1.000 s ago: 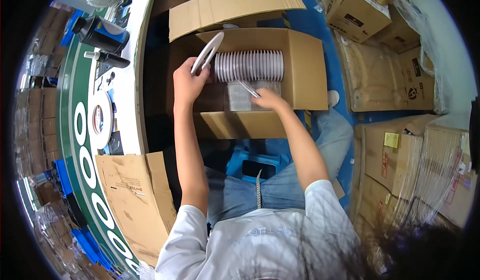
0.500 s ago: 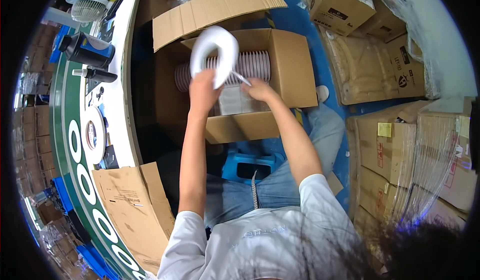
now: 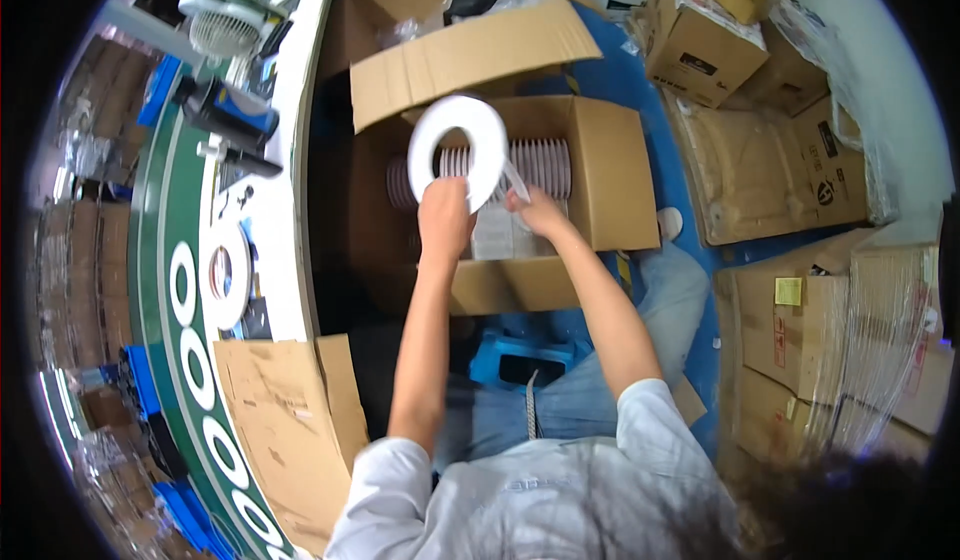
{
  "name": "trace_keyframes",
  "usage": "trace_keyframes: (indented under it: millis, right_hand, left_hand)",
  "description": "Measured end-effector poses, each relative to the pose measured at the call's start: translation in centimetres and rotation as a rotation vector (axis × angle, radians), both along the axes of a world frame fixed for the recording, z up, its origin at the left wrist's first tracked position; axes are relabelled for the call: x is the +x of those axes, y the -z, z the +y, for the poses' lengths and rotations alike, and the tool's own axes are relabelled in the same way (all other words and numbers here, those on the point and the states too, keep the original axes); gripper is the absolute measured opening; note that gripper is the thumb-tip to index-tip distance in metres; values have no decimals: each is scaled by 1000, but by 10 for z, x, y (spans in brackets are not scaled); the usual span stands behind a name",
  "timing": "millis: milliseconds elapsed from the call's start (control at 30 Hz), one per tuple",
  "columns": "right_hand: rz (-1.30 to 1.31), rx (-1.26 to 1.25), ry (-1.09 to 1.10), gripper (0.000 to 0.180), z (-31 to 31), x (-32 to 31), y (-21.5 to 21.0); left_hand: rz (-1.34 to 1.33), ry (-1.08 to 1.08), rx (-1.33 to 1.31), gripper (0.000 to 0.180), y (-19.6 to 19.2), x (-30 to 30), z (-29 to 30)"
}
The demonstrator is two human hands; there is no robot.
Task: Unpacking circular components from a box and applying adhesive to them at an assembly station.
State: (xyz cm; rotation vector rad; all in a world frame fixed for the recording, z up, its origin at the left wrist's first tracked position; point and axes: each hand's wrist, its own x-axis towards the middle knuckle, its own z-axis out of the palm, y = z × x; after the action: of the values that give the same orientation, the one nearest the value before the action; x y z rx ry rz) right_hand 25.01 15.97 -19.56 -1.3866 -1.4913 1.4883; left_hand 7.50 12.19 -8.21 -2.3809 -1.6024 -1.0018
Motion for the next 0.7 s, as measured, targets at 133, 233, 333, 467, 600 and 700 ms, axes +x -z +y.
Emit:
trace_keyframes:
  millis: [133,233,333,467,600,700]
  right_hand:
    - [94,178,-7,15,6,-9,-6]
    - [58,106,33,20,7,-20,-8]
    - [-18,108,15,24,7,0,0]
    - [-130,369,-60,28,19,-7,-18]
    - [-200,224,-120,29,-10,-4,-56]
    - [-95,305,-45,22,-3,-2,-60]
  left_hand:
    - [-11,-86,59,22,-16,1,-1]
    - [-15,-89,-277,24,-1,-3,6]
    - [-182,-157,58,31,-32,14,12]
    - [92,24,-192,5,-5,3,18]
    - [-96,-14,69,8,-12,4,4]
    - [-51,-77,-183,6,-15,8,-2]
